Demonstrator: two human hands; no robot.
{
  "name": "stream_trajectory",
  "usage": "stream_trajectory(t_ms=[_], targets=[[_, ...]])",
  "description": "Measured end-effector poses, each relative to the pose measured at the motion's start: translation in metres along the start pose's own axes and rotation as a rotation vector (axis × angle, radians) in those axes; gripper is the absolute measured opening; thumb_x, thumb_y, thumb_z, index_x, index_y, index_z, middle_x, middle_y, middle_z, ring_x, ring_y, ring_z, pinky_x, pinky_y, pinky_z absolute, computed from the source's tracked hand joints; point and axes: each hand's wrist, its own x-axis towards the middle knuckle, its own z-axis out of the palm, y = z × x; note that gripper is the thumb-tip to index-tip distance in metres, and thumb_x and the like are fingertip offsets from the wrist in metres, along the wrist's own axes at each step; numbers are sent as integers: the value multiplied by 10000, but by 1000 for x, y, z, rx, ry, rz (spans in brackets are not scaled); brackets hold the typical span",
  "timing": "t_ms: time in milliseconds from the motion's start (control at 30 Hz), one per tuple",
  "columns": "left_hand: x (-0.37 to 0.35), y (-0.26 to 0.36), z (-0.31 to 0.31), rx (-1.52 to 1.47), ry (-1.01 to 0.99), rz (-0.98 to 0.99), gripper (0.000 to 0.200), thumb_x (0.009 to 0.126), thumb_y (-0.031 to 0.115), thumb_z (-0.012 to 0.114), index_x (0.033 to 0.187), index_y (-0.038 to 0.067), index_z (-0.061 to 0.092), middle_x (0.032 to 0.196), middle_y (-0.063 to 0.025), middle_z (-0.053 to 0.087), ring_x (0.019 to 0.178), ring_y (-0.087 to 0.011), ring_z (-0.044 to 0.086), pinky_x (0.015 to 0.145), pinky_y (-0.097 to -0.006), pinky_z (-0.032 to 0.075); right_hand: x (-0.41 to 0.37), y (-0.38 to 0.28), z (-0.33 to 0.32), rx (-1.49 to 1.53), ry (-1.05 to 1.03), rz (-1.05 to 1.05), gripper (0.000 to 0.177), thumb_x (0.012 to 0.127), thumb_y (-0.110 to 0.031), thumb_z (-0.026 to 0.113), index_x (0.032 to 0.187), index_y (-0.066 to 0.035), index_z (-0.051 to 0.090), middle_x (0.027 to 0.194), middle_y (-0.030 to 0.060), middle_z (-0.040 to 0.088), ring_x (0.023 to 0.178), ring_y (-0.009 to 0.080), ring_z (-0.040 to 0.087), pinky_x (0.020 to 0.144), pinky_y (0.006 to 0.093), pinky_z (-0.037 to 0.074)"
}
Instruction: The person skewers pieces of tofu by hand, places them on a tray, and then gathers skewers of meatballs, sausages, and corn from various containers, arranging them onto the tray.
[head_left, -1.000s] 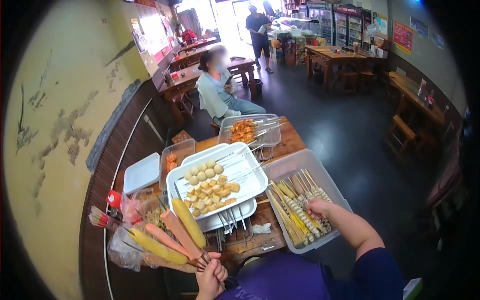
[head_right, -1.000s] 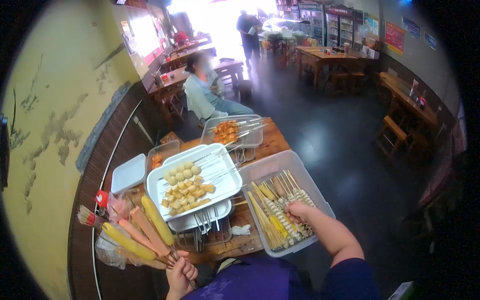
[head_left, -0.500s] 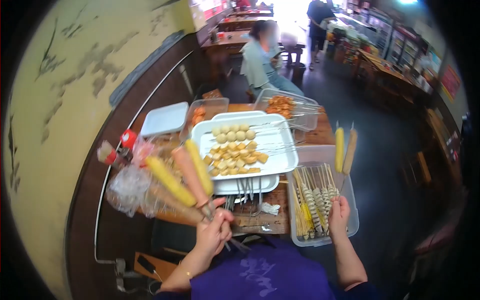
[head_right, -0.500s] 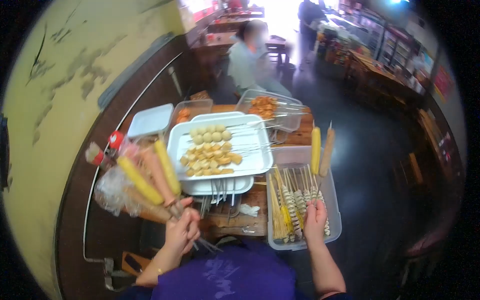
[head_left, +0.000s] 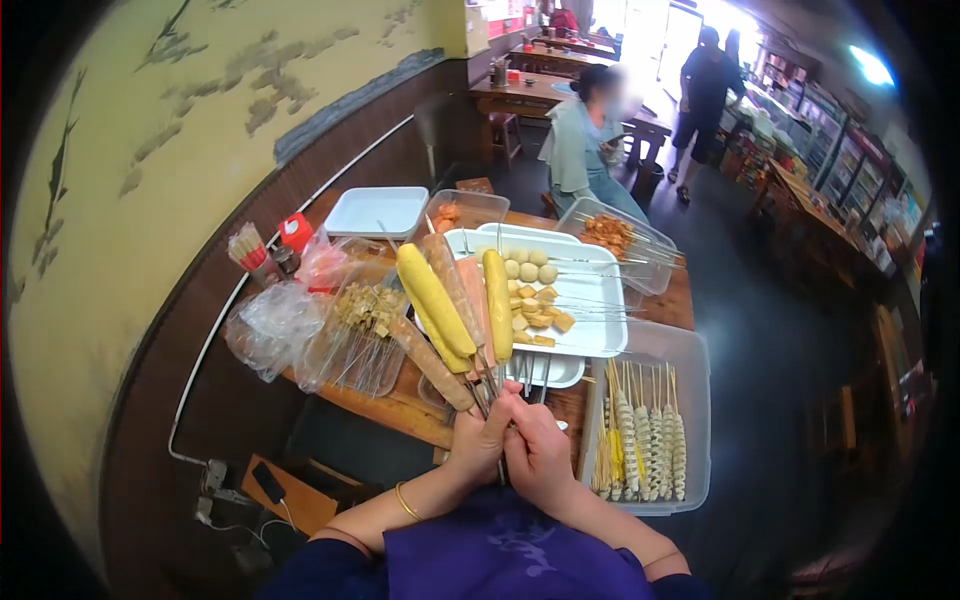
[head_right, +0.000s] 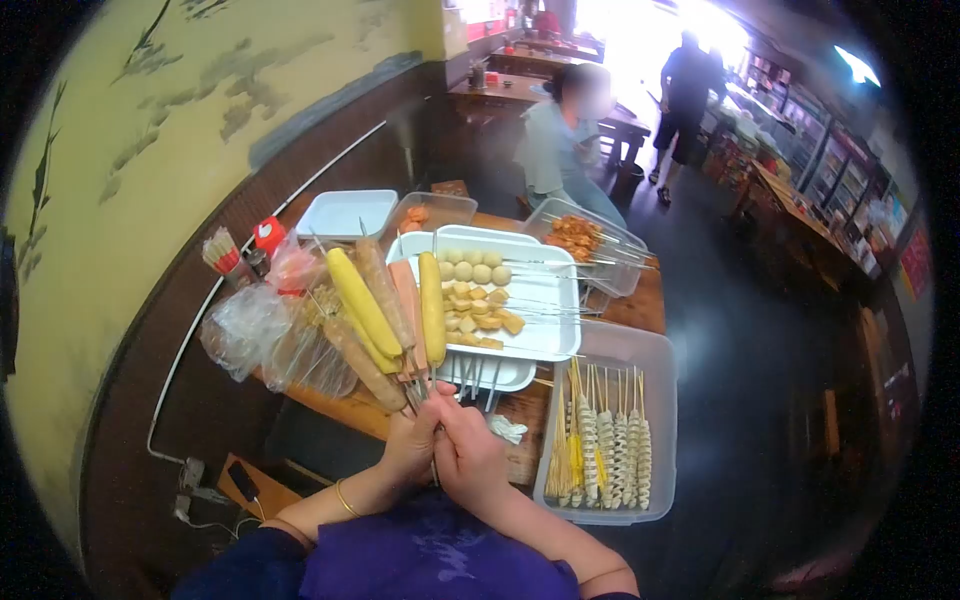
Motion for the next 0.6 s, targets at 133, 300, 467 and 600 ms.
stream_trajectory(t_ms=[133, 300, 467, 600], targets=[[-6, 17, 2, 10, 115, -32, 258, 953, 270, 591, 981, 14, 599, 879, -31, 611, 790, -93, 578, 702, -243, 491, -5, -4, 10, -36, 14, -20, 315, 854, 26, 567, 1167, -2, 544, 908, 118, 594, 778, 250, 619, 692, 312, 498], [-19, 34, -2, 156, 133, -58, 242, 952, 236, 587, 980, 0, 637, 870, -51, 650, 751, -110, 619, 673, -264, 520, -23, 11, 19, 817, -327, 611, 190, 911, -14, 551, 1086, -15, 479, 1024, 79, 571, 909, 121, 577, 760, 265, 491], [-29, 32, -15, 414, 123, 80, 206, 945, 204, 594, 906, 12, 657, 843, -54, 671, 795, -136, 631, 751, -292, 524, -27, 16, 15, 615, -667, 280, 330, 882, -41, 578, 1196, 5, 489, 1066, 96, 583, 996, 192, 575, 855, 326, 474], [-31, 41, -7, 415, 18, 137, 195, 951, 170, 580, 866, 5, 643, 849, -81, 664, 776, -142, 613, 923, -329, 442, -26, 16, 21, 667, -579, 192, 453, 862, -27, 536, 1298, 15, 424, 1186, 109, 534, 1099, 232, 538, 944, 364, 433]])
